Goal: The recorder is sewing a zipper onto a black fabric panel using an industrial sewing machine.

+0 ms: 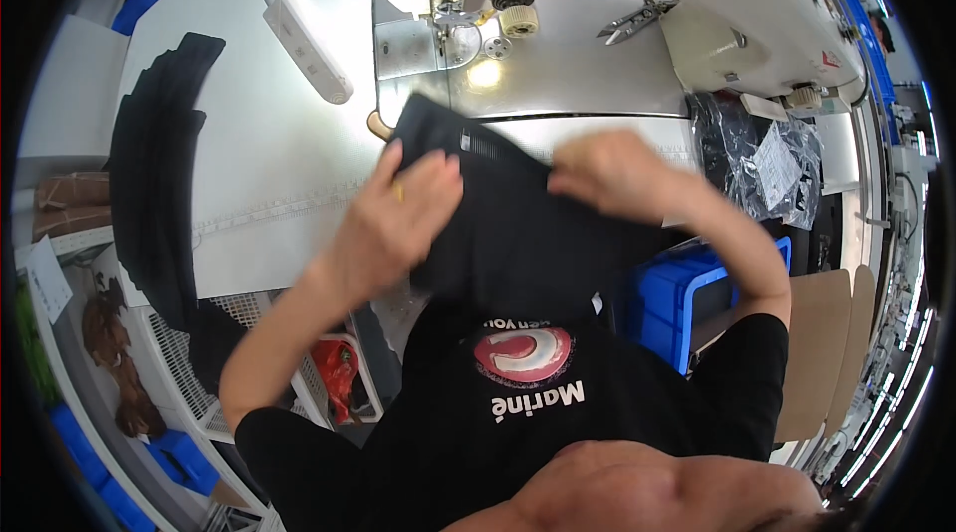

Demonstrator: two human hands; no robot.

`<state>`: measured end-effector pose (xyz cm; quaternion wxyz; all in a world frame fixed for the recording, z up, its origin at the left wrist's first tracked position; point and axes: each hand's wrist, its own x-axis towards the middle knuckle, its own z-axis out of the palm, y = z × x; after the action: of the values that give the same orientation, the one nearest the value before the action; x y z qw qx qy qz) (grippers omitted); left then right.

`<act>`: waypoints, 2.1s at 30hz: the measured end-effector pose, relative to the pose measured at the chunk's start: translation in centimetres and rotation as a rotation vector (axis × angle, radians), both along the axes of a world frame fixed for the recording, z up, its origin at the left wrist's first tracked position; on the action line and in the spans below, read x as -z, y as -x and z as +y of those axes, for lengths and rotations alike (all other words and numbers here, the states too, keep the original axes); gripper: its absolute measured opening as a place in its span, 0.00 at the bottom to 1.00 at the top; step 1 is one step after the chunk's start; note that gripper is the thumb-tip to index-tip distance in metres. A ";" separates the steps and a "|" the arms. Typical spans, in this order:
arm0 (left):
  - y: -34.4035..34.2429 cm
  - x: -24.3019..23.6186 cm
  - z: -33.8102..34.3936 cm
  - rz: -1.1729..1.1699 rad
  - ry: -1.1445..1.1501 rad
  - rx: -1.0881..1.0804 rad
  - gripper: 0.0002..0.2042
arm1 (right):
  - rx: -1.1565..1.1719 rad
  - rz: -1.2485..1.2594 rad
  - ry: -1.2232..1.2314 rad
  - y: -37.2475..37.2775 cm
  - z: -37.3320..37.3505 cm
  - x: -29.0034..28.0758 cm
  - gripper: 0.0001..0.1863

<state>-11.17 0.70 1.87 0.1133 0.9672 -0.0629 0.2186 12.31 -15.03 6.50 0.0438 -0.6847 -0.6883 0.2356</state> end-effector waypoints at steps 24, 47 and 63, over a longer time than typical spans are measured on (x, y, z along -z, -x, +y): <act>6.3 5.2 -7.7 -0.153 0.197 -0.421 0.12 | 0.084 -0.104 -0.374 0.3 1.5 4.0 0.11; 5.5 -5.4 0.0 0.339 0.787 0.162 0.32 | 0.294 -0.191 -0.371 0.9 -10.5 3.4 0.44; 1.8 -2.8 9.6 0.385 1.212 -0.423 0.12 | 0.538 1.233 -0.123 -4.0 4.5 4.2 0.14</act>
<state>-12.92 10.35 4.63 0.6004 0.7458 0.2832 0.0562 16.33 -10.49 2.29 0.5246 -0.5687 -0.3549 0.5248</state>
